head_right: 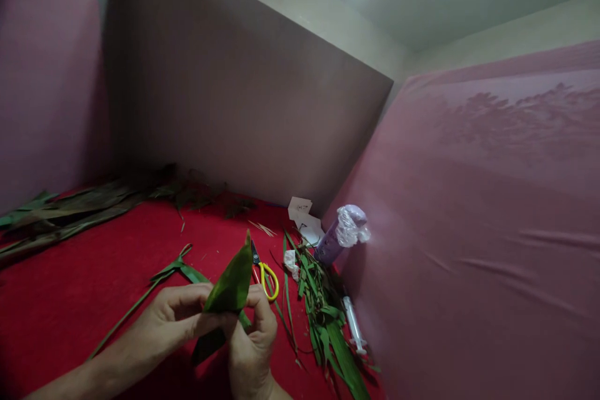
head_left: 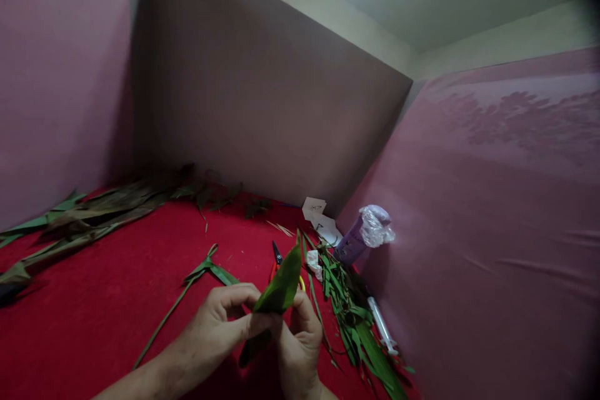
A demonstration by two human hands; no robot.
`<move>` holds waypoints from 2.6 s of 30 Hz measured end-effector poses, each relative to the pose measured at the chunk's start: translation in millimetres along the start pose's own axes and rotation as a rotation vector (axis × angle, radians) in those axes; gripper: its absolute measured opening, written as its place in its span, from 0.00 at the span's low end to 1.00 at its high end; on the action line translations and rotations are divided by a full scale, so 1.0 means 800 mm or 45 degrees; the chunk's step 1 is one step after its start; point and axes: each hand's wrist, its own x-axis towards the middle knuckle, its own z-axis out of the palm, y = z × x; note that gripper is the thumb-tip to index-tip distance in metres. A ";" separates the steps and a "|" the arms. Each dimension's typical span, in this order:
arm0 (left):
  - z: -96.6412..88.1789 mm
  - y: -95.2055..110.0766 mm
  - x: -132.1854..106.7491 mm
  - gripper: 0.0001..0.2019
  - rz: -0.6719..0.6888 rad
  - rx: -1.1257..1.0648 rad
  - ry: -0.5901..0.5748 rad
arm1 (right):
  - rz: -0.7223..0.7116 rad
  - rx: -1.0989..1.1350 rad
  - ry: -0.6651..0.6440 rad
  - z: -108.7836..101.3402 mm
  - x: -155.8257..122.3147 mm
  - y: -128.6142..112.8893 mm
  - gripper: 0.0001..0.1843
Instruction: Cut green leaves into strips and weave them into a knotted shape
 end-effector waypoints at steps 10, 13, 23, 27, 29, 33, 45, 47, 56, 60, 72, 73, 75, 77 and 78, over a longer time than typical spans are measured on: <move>-0.007 0.010 0.007 0.12 -0.365 -0.283 0.065 | 0.003 -0.177 -0.027 -0.008 0.009 -0.014 0.25; -0.008 0.004 0.008 0.12 -0.409 -0.305 0.021 | 0.084 -0.087 -0.188 -0.010 0.018 -0.028 0.31; -0.006 -0.008 0.001 0.07 0.286 0.475 0.069 | -0.007 -0.009 -0.088 -0.007 0.023 -0.026 0.02; -0.007 0.003 -0.002 0.15 0.836 0.845 0.047 | -0.157 0.085 -0.086 -0.005 0.020 -0.024 0.10; -0.009 0.005 -0.004 0.15 0.946 0.990 0.019 | -0.207 0.072 -0.098 -0.005 0.018 -0.026 0.12; -0.014 0.003 -0.005 0.15 1.057 1.170 0.020 | -0.246 -0.014 -0.133 -0.008 0.018 -0.030 0.13; -0.017 -0.004 -0.006 0.16 1.088 1.252 0.088 | -0.372 -0.109 -0.117 -0.015 0.016 -0.024 0.12; -0.016 -0.004 -0.007 0.18 1.067 1.213 0.087 | -0.375 -0.097 -0.103 -0.012 0.014 -0.025 0.12; -0.019 0.004 0.001 0.04 0.438 0.573 0.369 | -0.142 -0.540 -0.159 -0.051 0.065 -0.035 0.15; -0.022 0.012 0.007 0.09 -0.212 0.036 0.499 | 0.233 -1.465 -0.265 -0.066 0.076 -0.013 0.08; -0.037 0.017 0.016 0.08 -0.485 -0.381 0.390 | 0.619 -1.320 -0.501 -0.049 0.128 0.005 0.22; -0.038 0.019 0.016 0.08 -0.495 -0.381 0.390 | 0.633 -1.244 -0.519 -0.052 0.130 -0.001 0.25; -0.040 0.022 0.017 0.09 -0.498 -0.380 0.385 | 0.648 -1.093 -0.578 -0.057 0.126 -0.017 0.28; -0.042 0.023 0.017 0.10 -0.488 -0.363 0.372 | 0.649 -0.985 -0.640 -0.059 0.112 -0.038 0.24; -0.044 0.024 0.017 0.09 -0.478 -0.343 0.368 | 0.649 -0.950 -0.662 -0.060 0.103 -0.050 0.23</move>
